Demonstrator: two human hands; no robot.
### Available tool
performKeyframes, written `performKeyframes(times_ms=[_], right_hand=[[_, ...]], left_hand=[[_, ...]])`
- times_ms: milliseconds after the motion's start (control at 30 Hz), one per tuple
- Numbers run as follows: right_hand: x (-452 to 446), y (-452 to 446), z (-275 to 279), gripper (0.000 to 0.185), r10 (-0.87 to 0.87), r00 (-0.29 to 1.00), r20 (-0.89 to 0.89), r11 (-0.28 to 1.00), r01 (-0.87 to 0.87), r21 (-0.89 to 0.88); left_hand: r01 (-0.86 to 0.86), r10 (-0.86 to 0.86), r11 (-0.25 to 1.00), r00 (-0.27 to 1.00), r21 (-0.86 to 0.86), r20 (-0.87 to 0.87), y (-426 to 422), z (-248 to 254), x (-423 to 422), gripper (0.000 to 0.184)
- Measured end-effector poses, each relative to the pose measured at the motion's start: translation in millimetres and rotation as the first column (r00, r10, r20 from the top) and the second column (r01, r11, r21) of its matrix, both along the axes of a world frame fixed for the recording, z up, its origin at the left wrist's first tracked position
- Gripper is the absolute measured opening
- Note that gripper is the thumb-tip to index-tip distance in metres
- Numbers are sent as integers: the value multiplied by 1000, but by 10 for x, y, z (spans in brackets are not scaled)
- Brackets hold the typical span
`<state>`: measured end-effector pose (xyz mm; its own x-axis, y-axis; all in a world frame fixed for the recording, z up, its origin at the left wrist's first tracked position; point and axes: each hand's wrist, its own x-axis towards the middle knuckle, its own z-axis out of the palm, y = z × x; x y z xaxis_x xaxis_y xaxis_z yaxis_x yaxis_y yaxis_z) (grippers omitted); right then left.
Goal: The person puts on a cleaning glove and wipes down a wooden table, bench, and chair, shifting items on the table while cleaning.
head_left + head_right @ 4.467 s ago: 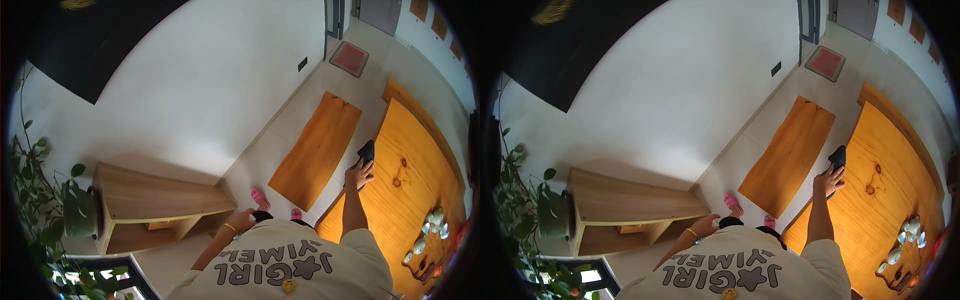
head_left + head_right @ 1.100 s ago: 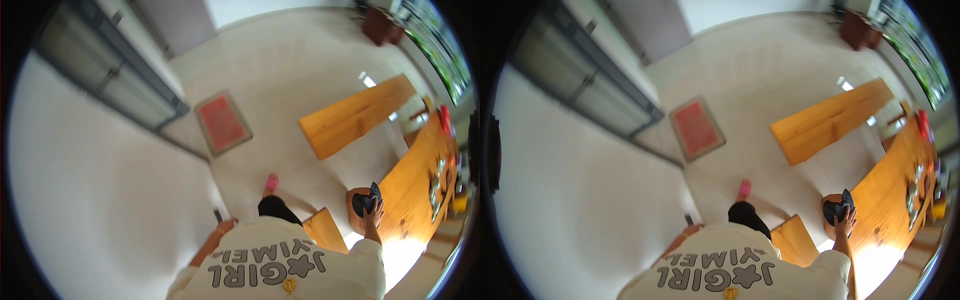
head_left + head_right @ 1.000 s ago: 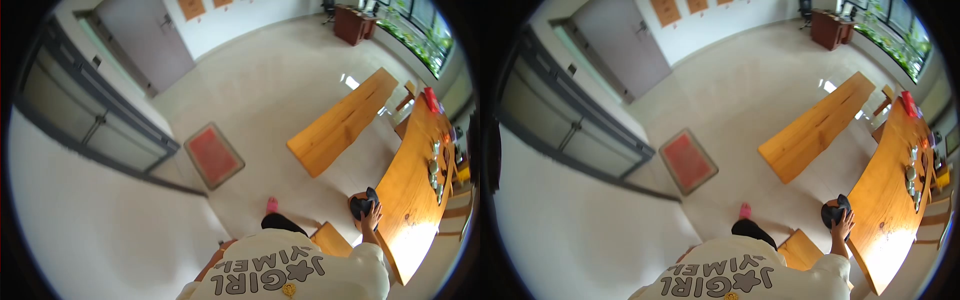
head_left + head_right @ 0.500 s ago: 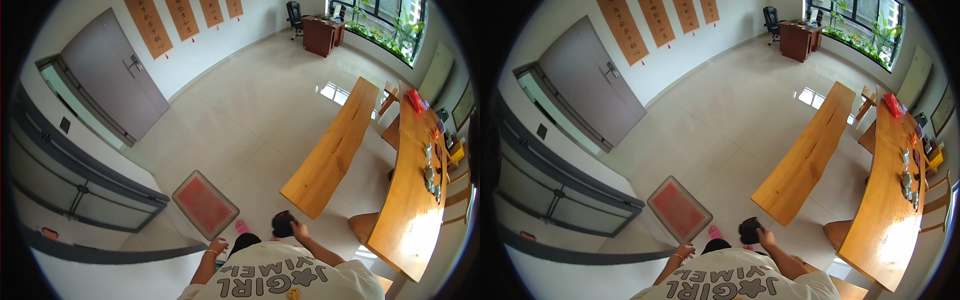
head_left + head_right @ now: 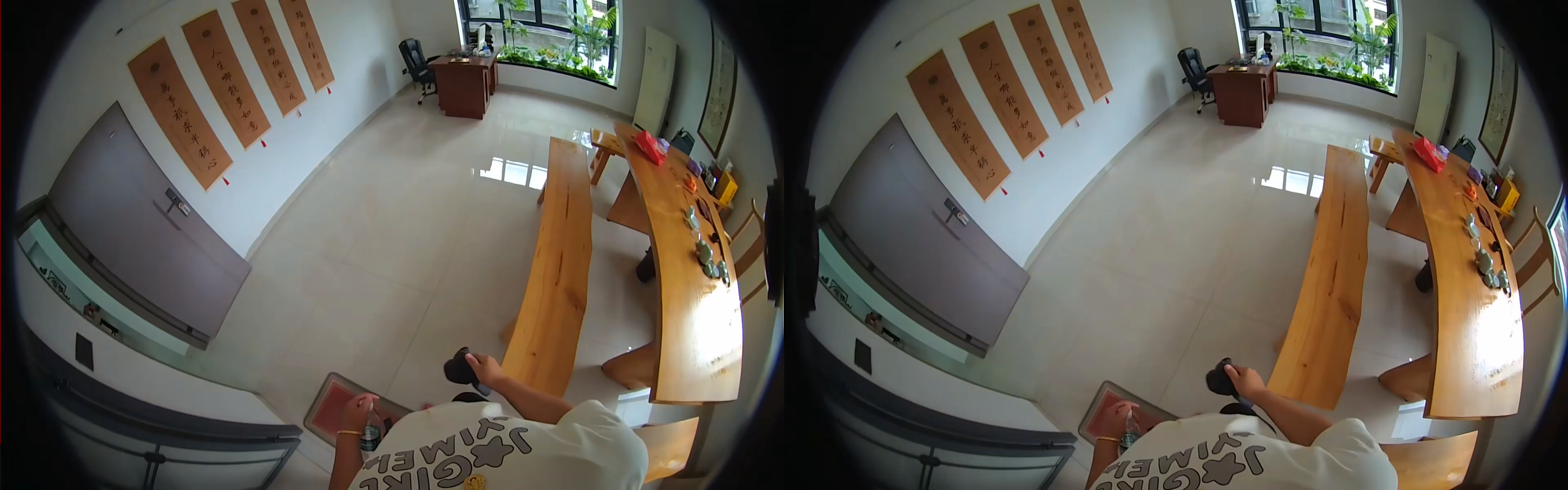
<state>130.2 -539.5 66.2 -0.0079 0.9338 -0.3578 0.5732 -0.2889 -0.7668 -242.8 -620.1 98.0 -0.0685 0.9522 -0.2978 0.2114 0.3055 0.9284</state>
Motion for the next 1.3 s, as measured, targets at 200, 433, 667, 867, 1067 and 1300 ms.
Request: performKeyframes(times_ms=[200, 433, 667, 867, 1067, 1300], right_hand=[[-569, 732, 1193, 45, -65, 855, -515, 996, 88, 20], [-515, 1951, 1050, 32, -103, 568, -817, 995, 52, -89], [3, 3348, 1242, 43, -2, 881, -474, 998, 34, 59], [333, 4567, 1124, 58, 53, 983, -176, 997, -42, 63], [368, 5631, 1022, 60, 107, 913, -394, 987, -144, -66], [472, 7030, 648, 66, 229, 866, -445, 945, -308, -112]], left_hand=[[376, -373, 923, 926, -79, 58, 1357, 436, 351, 25], [727, -733, 679, 679, -102, -43, 2827, 540, 816, 16], [698, -694, 712, 716, 75, -75, 4499, 1073, 1264, 17], [606, -659, 739, 741, 294, 130, 5635, 1962, 1613, 21], [431, -634, 772, 576, 467, 515, 6578, 2088, 1749, 70], [542, -751, 655, 389, 526, 534, 8223, 2036, 1810, 71]])
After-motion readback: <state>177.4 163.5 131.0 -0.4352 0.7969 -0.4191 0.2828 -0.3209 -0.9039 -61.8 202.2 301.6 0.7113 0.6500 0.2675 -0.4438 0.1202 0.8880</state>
